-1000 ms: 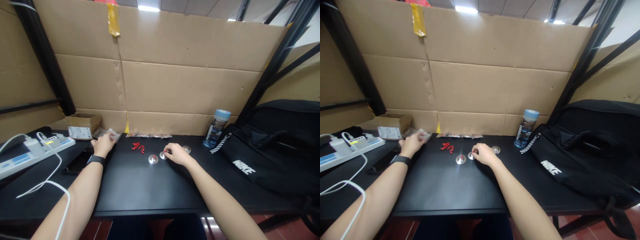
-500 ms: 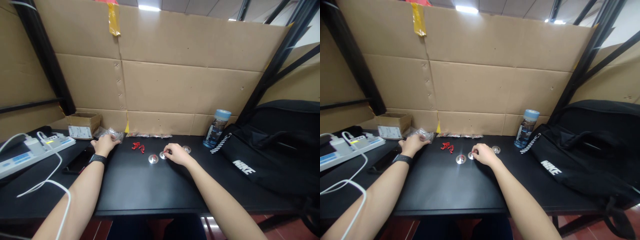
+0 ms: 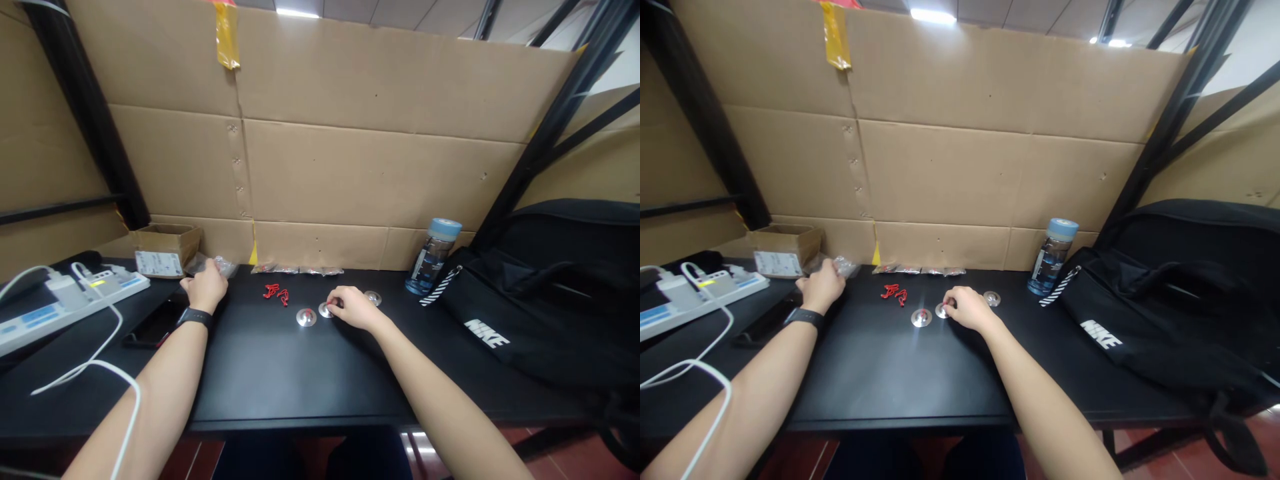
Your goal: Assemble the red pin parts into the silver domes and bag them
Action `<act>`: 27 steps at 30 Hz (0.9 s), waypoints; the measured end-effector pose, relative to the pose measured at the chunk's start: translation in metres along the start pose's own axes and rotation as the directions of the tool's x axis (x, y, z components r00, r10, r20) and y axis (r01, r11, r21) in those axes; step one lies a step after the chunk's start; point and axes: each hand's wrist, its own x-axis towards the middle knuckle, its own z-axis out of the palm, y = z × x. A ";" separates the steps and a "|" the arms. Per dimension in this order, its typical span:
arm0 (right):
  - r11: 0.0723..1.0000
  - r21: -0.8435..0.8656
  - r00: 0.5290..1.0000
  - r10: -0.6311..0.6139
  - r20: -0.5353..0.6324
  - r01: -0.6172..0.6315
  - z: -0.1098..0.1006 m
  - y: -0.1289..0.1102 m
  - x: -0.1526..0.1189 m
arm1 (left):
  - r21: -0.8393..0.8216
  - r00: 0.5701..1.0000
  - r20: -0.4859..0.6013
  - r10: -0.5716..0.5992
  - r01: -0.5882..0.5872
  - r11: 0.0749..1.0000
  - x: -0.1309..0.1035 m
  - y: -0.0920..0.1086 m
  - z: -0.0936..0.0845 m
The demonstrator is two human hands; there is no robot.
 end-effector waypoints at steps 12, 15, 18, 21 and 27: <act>1.000 -0.001 1.000 -0.001 0.012 0.001 -0.001 -0.001 0.000 | -0.043 0.998 0.040 0.047 -0.046 0.998 0.002 0.000 0.001; 1.000 0.002 1.000 -0.001 0.009 0.001 0.000 0.000 0.000 | -0.053 0.998 0.048 0.043 -0.040 0.998 0.003 -0.001 0.003; 1.000 0.005 1.000 -0.004 0.004 0.004 0.000 0.000 0.000 | -0.072 0.997 0.008 0.071 -0.070 0.995 0.000 0.000 0.002; 1.000 0.012 1.000 -0.005 0.007 0.005 0.000 0.000 0.000 | -0.068 0.994 -0.061 0.092 -0.097 0.993 -0.005 0.003 -0.002; 1.000 0.012 1.000 0.003 0.016 -0.003 -0.001 -0.001 0.000 | -0.054 0.975 -0.218 0.054 -0.067 0.996 -0.016 0.015 -0.015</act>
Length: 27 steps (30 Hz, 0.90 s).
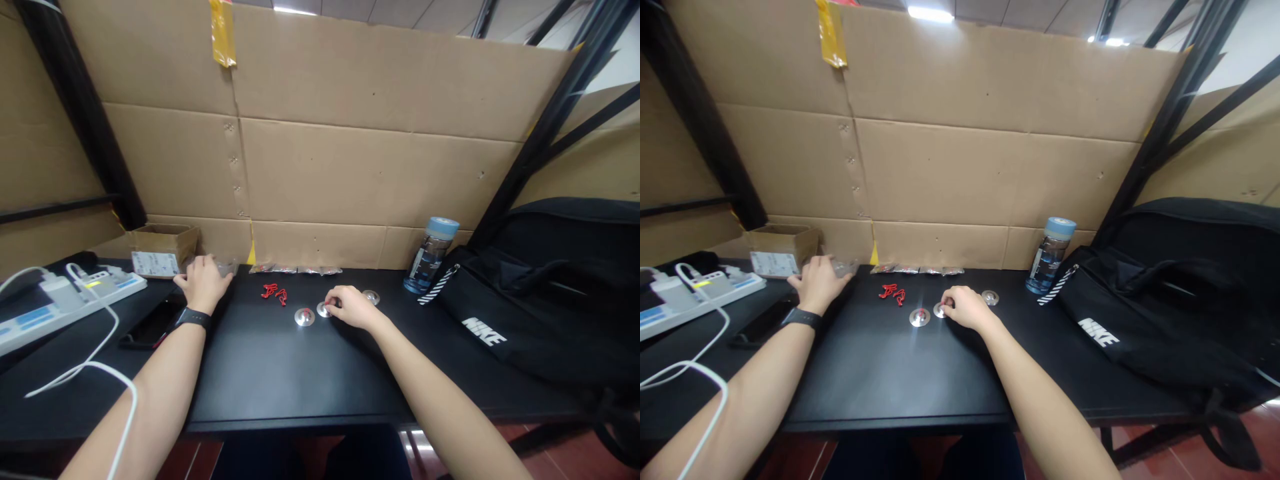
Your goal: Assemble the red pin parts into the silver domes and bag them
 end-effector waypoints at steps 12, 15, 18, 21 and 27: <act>1.000 -0.008 1.000 0.003 -0.004 -0.003 0.002 0.003 0.000 | -0.243 0.918 -0.179 0.354 -0.390 0.888 -0.027 0.056 -0.042; 1.000 -0.002 1.000 0.000 -0.008 0.000 0.002 0.003 0.000 | -0.284 0.771 -0.067 0.634 -0.623 0.729 -0.047 0.081 -0.037; 1.000 -0.008 1.000 0.000 -0.012 0.000 0.001 0.002 0.000 | -0.345 0.579 -0.026 0.815 -0.770 0.537 -0.067 0.102 -0.030; 1.000 -0.022 1.000 0.018 -0.002 -0.018 -0.001 0.000 -0.001 | -0.393 0.494 0.014 0.869 -0.797 0.459 -0.079 0.110 -0.023; 0.999 -0.017 0.999 0.035 0.021 -0.035 -0.004 -0.001 -0.002 | -0.498 0.567 0.083 0.820 -0.689 0.527 -0.080 0.108 -0.021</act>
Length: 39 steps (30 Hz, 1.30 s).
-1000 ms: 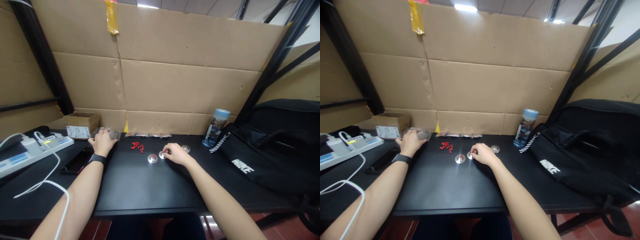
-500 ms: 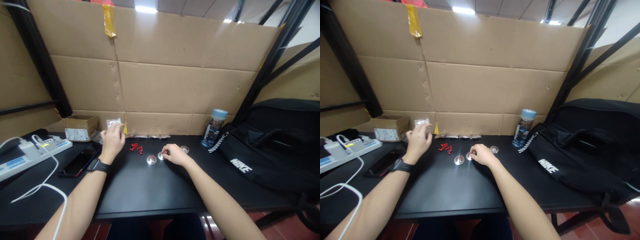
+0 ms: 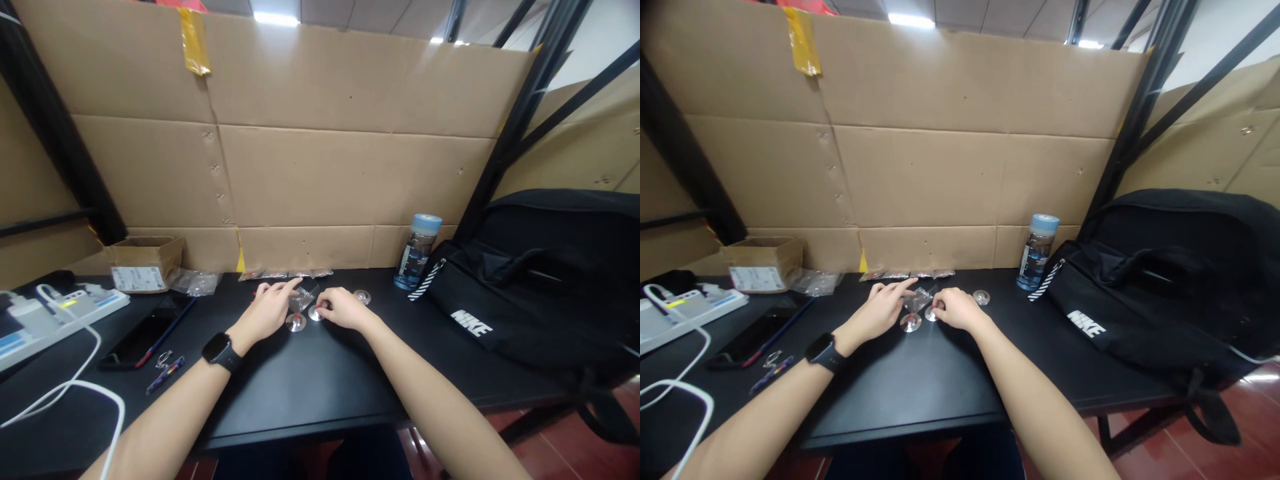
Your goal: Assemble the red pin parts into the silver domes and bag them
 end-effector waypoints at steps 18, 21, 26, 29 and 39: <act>0.996 -0.079 0.998 -0.037 -0.046 0.033 0.004 -0.006 0.001 | -0.165 0.978 0.172 0.121 -0.093 0.982 0.001 0.003 -0.007; 0.997 0.020 0.991 -0.067 -0.114 0.070 -0.002 -0.007 0.000 | -0.188 0.985 0.149 0.081 -0.052 0.981 0.001 0.005 -0.013; 0.965 0.200 0.936 -0.095 -0.339 0.170 -0.021 -0.019 -0.003 | -0.226 0.995 0.092 0.034 -0.012 0.974 0.000 0.009 -0.024; 0.952 0.221 0.927 -0.123 -0.353 0.211 -0.027 -0.023 -0.005 | -0.234 0.999 0.035 0.018 -0.009 0.972 0.000 0.011 -0.029; 0.971 0.200 0.929 -0.050 -0.367 0.131 -0.025 -0.016 -0.005 | -0.513 0.962 -0.124 -0.242 0.146 0.846 -0.001 0.014 -0.037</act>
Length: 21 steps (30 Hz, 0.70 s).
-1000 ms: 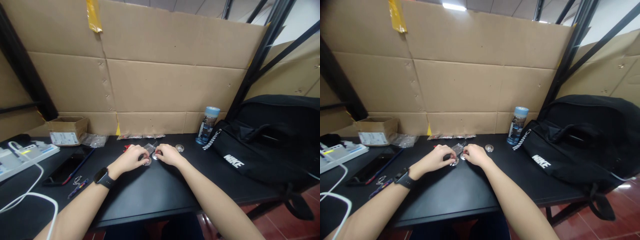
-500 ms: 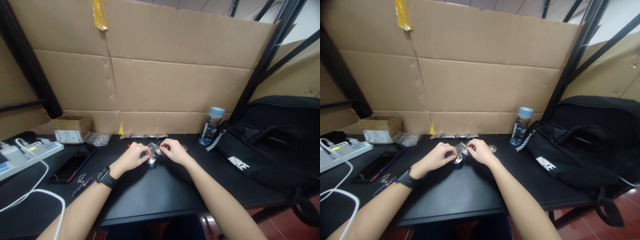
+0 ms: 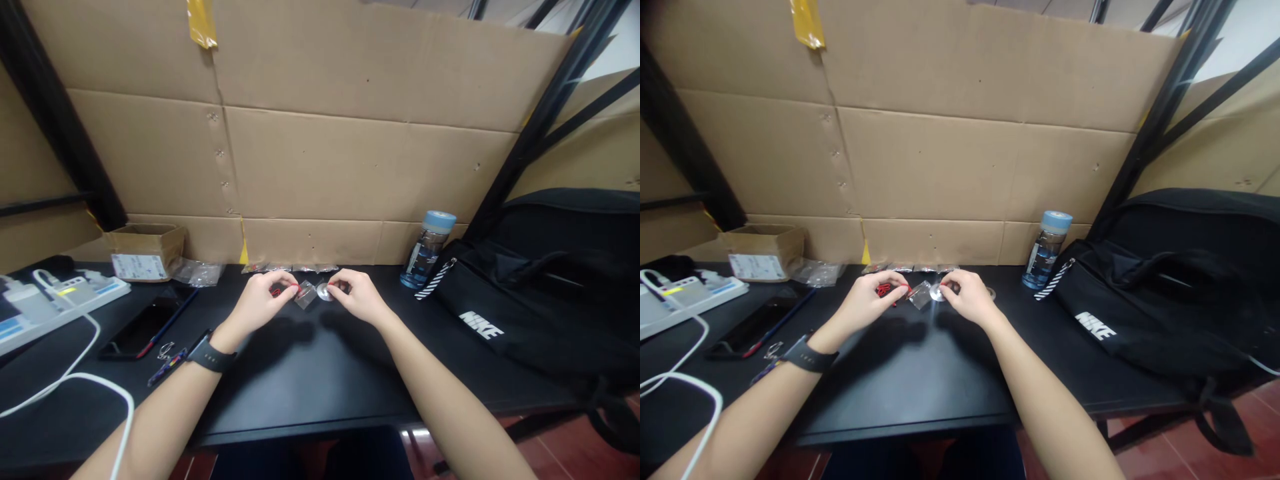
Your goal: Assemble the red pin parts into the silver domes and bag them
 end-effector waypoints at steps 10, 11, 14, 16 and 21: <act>0.875 0.458 0.981 0.192 -0.029 -0.157 0.020 -0.015 0.000 | -0.328 0.966 -0.027 -0.257 0.235 0.915 0.003 -0.009 0.016; 0.867 0.473 0.982 0.190 -0.019 -0.158 0.021 -0.015 0.000 | -0.340 0.962 -0.030 -0.272 0.246 0.908 0.003 -0.010 0.016; 0.866 0.475 0.985 0.173 0.007 -0.156 0.023 -0.016 -0.002 | -0.359 0.959 -0.014 -0.285 0.261 0.896 0.002 -0.009 0.018; 0.877 0.457 0.987 0.160 0.019 -0.151 0.024 -0.019 -0.003 | -0.363 0.963 0.001 -0.270 0.252 0.897 0.002 -0.008 0.020; 0.901 0.407 0.988 0.147 0.037 -0.149 0.027 -0.023 -0.005 | -0.365 0.973 0.039 -0.227 0.225 0.903 0.000 -0.012 0.025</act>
